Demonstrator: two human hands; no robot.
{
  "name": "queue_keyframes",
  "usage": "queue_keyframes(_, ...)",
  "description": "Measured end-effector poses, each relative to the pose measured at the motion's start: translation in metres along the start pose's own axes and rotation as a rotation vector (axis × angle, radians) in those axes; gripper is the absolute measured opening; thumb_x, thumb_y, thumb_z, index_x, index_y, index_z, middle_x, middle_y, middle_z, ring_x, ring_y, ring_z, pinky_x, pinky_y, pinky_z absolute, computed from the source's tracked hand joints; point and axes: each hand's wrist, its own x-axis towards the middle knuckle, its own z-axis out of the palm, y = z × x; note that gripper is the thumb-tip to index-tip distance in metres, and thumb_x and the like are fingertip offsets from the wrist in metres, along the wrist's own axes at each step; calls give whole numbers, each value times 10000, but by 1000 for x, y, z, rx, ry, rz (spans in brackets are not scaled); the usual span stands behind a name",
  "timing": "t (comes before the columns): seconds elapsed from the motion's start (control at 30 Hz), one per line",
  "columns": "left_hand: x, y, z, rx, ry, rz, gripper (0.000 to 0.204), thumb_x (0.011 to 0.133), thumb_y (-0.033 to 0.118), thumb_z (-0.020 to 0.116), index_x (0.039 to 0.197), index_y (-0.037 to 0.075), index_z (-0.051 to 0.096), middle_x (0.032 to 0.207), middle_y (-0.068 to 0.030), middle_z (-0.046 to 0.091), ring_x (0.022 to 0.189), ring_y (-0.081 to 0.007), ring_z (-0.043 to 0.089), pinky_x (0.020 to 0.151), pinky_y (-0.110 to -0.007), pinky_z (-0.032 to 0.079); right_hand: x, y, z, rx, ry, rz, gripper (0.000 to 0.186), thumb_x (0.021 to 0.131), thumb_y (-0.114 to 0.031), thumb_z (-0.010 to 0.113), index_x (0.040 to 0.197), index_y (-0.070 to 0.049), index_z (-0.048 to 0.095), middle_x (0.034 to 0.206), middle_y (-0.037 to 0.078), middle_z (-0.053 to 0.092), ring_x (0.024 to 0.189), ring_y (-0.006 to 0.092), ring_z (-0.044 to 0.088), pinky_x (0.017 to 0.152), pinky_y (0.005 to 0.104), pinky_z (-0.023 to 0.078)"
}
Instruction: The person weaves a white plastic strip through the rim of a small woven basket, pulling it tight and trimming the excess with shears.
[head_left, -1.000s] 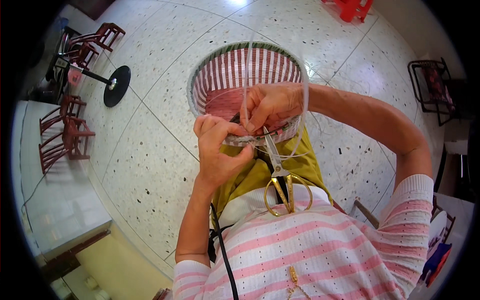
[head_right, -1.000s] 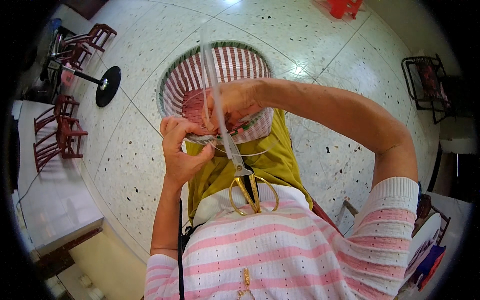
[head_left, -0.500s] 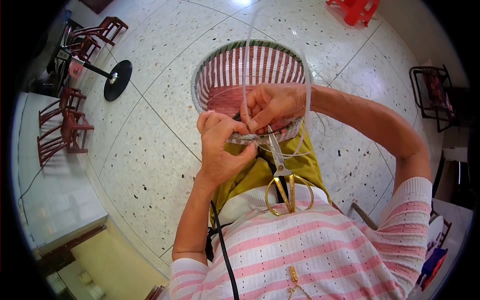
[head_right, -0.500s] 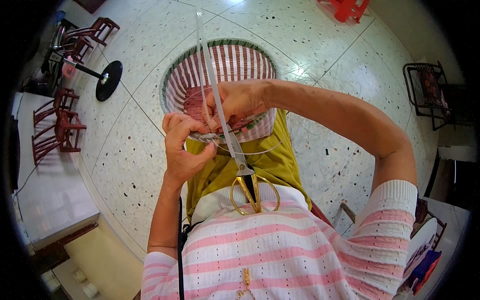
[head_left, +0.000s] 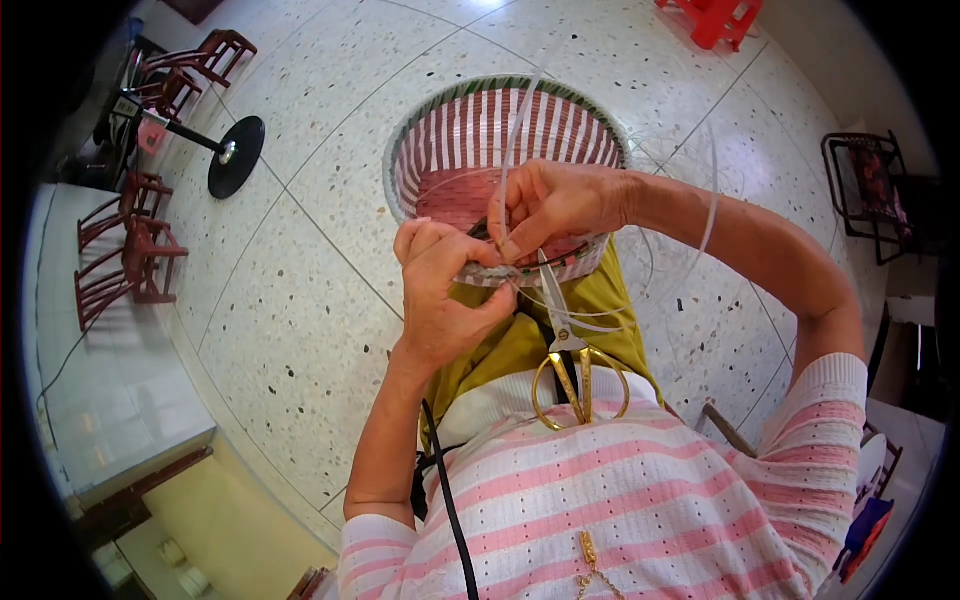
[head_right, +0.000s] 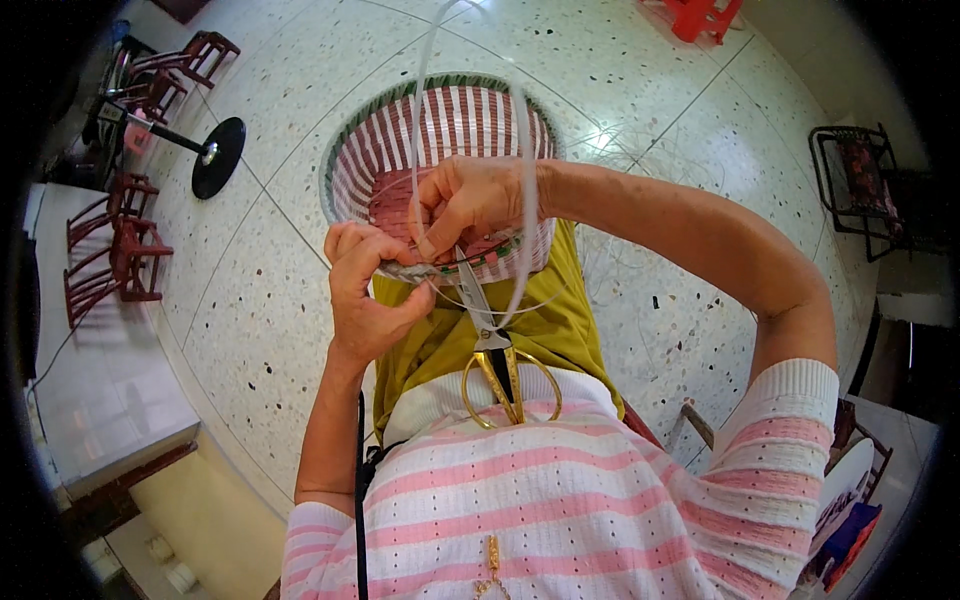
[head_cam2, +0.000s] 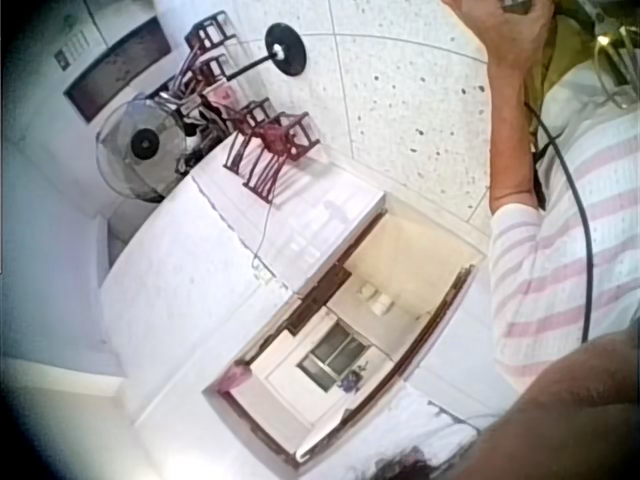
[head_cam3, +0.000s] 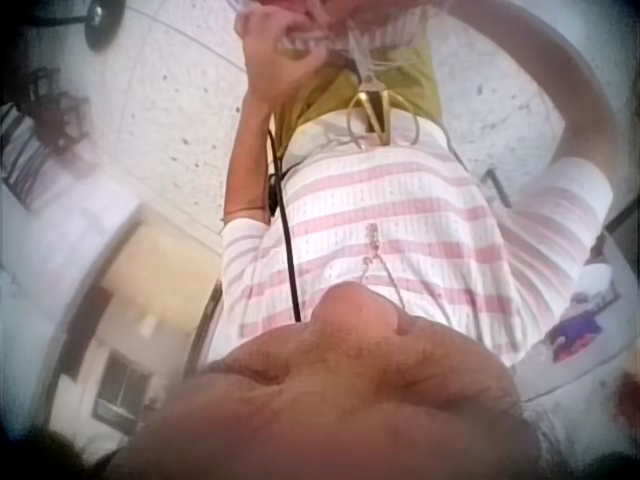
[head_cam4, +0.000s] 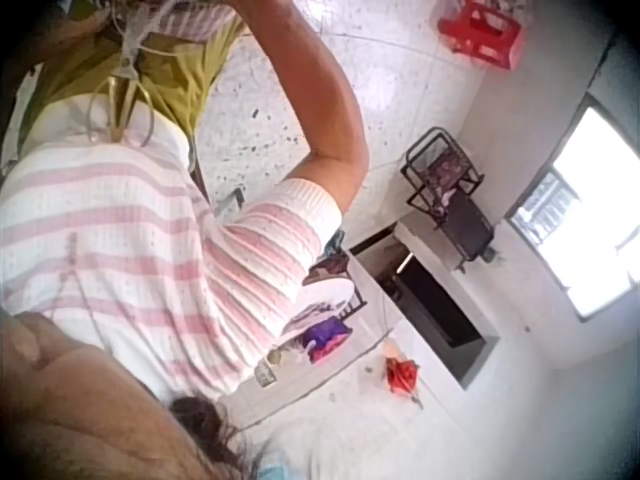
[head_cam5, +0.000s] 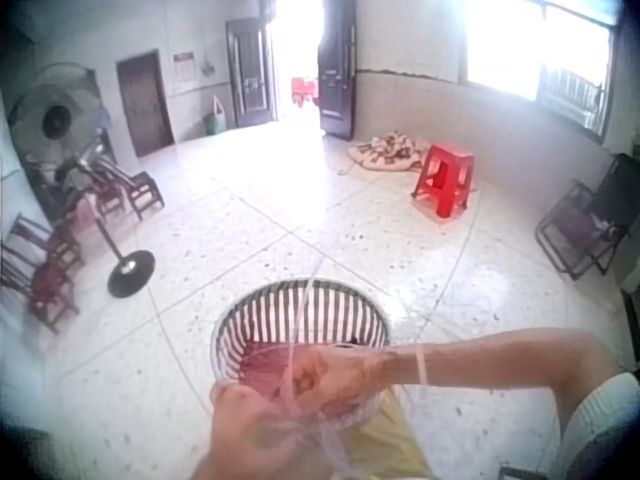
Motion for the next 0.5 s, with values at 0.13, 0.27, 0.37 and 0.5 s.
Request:
queue_keyframes(0.13,0,0,-1,15,-4,-4,256,570,113,782,777,111,632,782,-33,586,807,-239,537,856,-385,373,3,3,-3,71,-11,24,124,846,-15,747,957,18,705,914,76,741,806,96,686,735,208,542)
queue_keyframes(0.27,1,2,0,16,5,-19,245,572,119,783,767,109,635,771,-29,584,798,-232,536,851,-383,373,3,4,-5,75,-20,32,116,835,-1,749,945,22,721,921,84,744,801,104,689,735,211,544)
queue_keyframes(0.37,-1,-1,0,24,-36,-4,289,561,92,779,793,109,608,812,-29,550,848,-238,511,854,-359,370,0,-1,-4,35,-28,27,125,830,-4,759,947,24,724,924,84,745,804,102,687,736,212,545)
queue_keyframes(0.5,2,3,-1,26,-30,-10,291,560,102,780,796,109,609,813,-30,548,852,-240,507,857,-364,372,-2,-6,-2,27,-26,35,122,840,-25,758,947,20,724,897,73,739,778,93,674,717,208,535)
